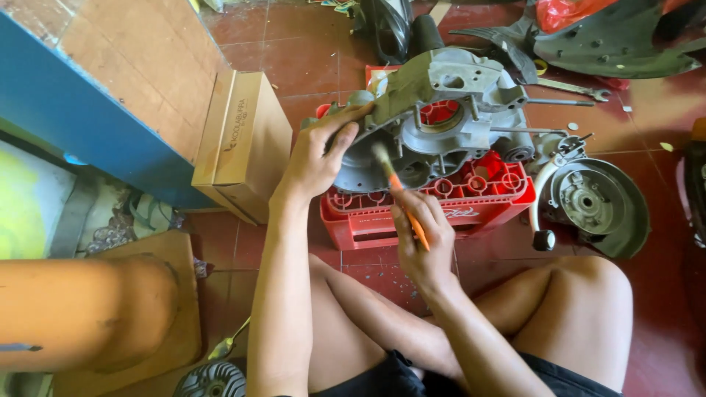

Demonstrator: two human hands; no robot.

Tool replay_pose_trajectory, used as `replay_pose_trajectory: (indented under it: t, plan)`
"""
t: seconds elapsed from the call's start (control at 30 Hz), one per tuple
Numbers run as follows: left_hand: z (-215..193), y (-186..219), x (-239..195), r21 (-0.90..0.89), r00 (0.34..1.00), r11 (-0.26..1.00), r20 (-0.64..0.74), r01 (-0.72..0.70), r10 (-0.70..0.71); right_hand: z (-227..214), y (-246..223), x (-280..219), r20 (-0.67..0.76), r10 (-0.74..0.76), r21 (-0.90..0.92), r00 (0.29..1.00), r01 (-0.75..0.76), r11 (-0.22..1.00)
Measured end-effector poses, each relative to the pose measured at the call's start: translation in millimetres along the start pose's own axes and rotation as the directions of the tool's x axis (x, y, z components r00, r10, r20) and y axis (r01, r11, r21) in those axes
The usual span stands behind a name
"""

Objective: Cleaning motorcycle engine components like the cylinder head and crankcase using a brush.

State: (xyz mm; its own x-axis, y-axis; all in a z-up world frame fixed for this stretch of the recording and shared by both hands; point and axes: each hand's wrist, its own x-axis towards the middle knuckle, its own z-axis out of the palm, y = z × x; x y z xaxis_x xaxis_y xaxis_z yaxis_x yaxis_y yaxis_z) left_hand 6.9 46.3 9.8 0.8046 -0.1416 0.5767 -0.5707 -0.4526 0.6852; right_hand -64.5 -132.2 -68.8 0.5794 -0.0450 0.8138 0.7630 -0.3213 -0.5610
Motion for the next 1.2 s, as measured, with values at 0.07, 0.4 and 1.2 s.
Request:
replay_pose_trajectory:
  t: [0.07, 0.4, 1.2]
  plan:
    - [-1.4, -1.1, -0.4, 0.004, 1.000, 1.000, 0.014, -0.015, 0.015, 26.3, 3.0, -1.9, -0.074, 0.091, 0.050, 0.993, -0.088, 0.995]
    - [-15.4, -7.1, 8.6, 0.169, 0.990, 0.980, 0.111, -0.106, 0.088, 60.9, 18.3, -7.7, 0.132, 0.178, 0.177, 0.975, -0.200, 0.964]
    - [3.9, -63.4, 9.6, 0.155, 0.998, 0.988, -0.054, -0.023, 0.032, 23.0, 1.1, 15.7, 0.197, 0.459, -0.090, 0.866, -0.450, 0.888]
